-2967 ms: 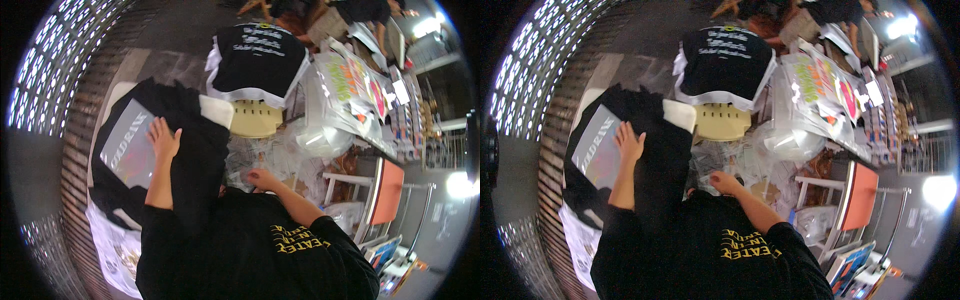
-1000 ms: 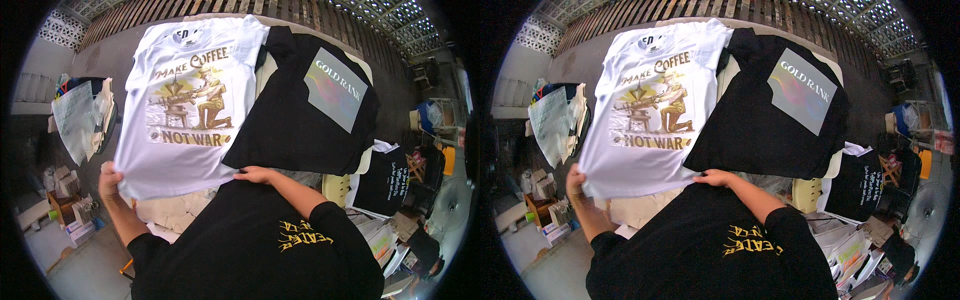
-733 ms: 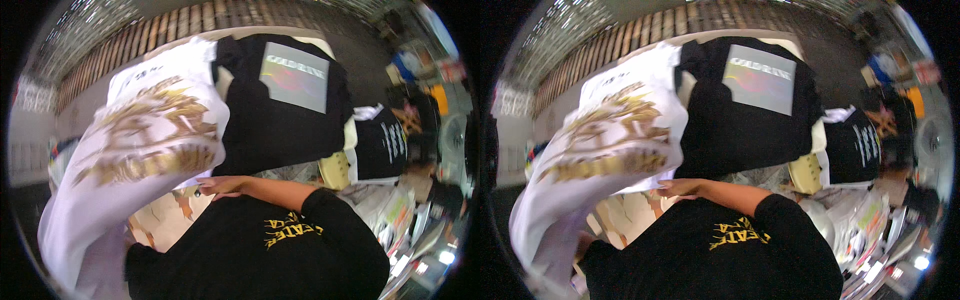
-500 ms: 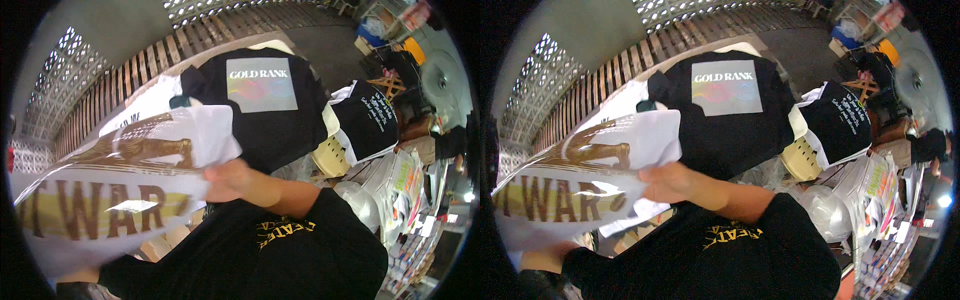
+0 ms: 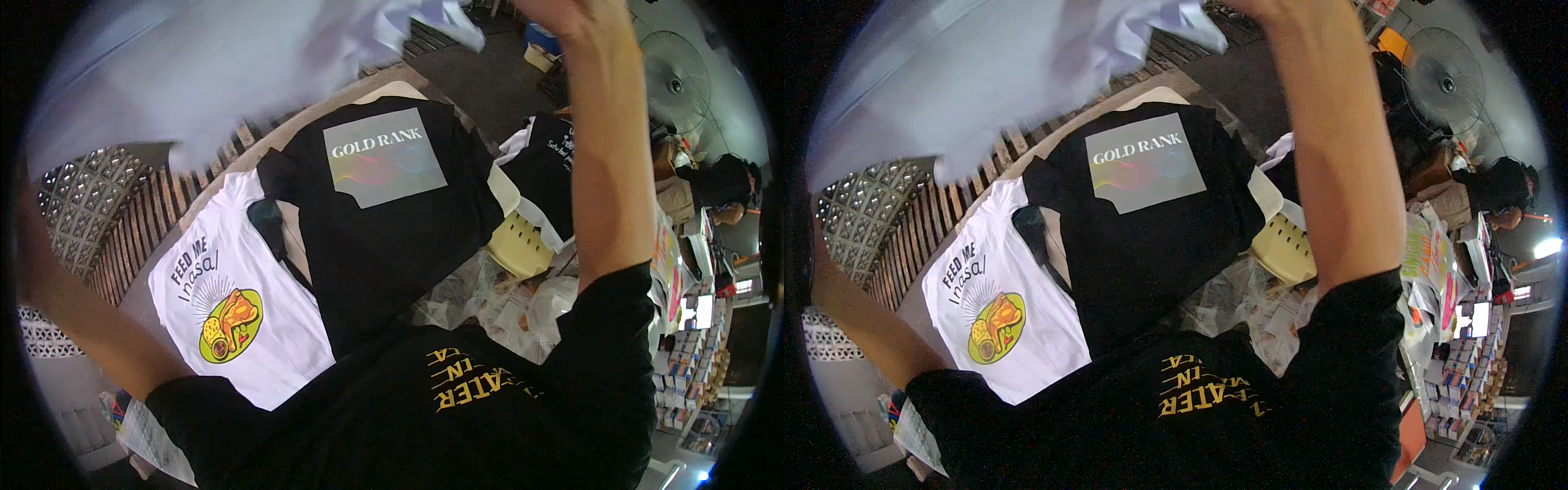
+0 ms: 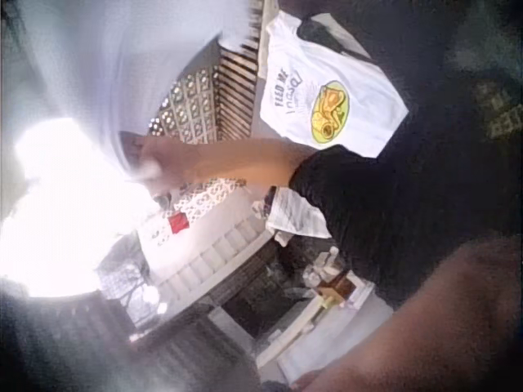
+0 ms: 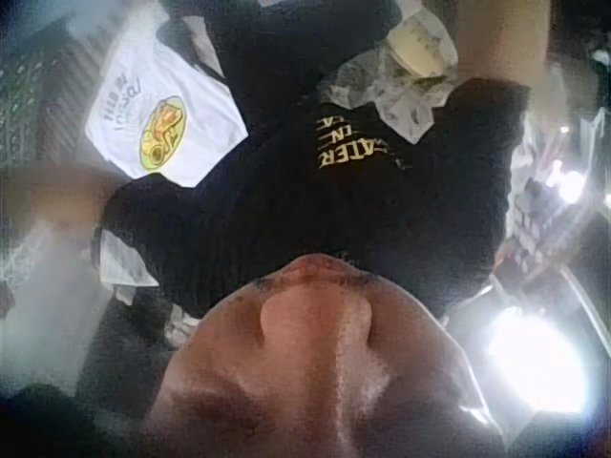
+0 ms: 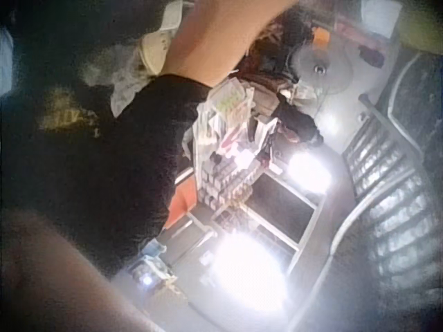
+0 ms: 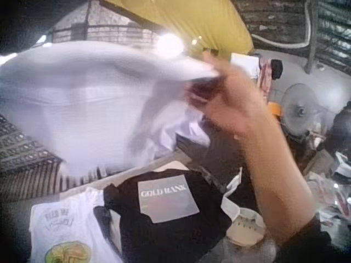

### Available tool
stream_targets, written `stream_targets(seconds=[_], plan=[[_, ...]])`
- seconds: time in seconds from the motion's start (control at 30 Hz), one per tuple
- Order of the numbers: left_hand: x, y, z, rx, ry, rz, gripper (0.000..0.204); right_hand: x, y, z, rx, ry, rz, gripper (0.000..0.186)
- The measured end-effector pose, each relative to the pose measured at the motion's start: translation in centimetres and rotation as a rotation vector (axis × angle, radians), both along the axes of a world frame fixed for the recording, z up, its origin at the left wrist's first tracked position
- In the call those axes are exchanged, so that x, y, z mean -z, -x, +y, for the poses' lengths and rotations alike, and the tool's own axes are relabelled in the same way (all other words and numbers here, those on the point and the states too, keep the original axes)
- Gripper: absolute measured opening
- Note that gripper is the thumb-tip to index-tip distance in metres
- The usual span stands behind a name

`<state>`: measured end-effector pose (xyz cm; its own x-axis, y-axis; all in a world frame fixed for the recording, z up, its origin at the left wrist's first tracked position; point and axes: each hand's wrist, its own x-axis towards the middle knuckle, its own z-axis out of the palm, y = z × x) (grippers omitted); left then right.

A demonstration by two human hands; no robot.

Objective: The person prepares and applies heat-transfer graphics to shirts using a heat press machine, trimming transfer sheets with scissors and aligning them on garments.

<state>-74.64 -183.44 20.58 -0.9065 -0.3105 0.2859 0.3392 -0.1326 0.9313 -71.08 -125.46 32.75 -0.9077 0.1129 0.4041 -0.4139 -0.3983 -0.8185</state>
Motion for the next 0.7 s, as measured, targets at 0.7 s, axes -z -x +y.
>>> stream_targets(seconds=[0.7], plan=[[34.9, -22.0, 27.8, -0.260, 1.282, -0.149, 0.023, 54.8, -29.7, 21.4, -0.122, -0.808, -1.110, 0.042]])
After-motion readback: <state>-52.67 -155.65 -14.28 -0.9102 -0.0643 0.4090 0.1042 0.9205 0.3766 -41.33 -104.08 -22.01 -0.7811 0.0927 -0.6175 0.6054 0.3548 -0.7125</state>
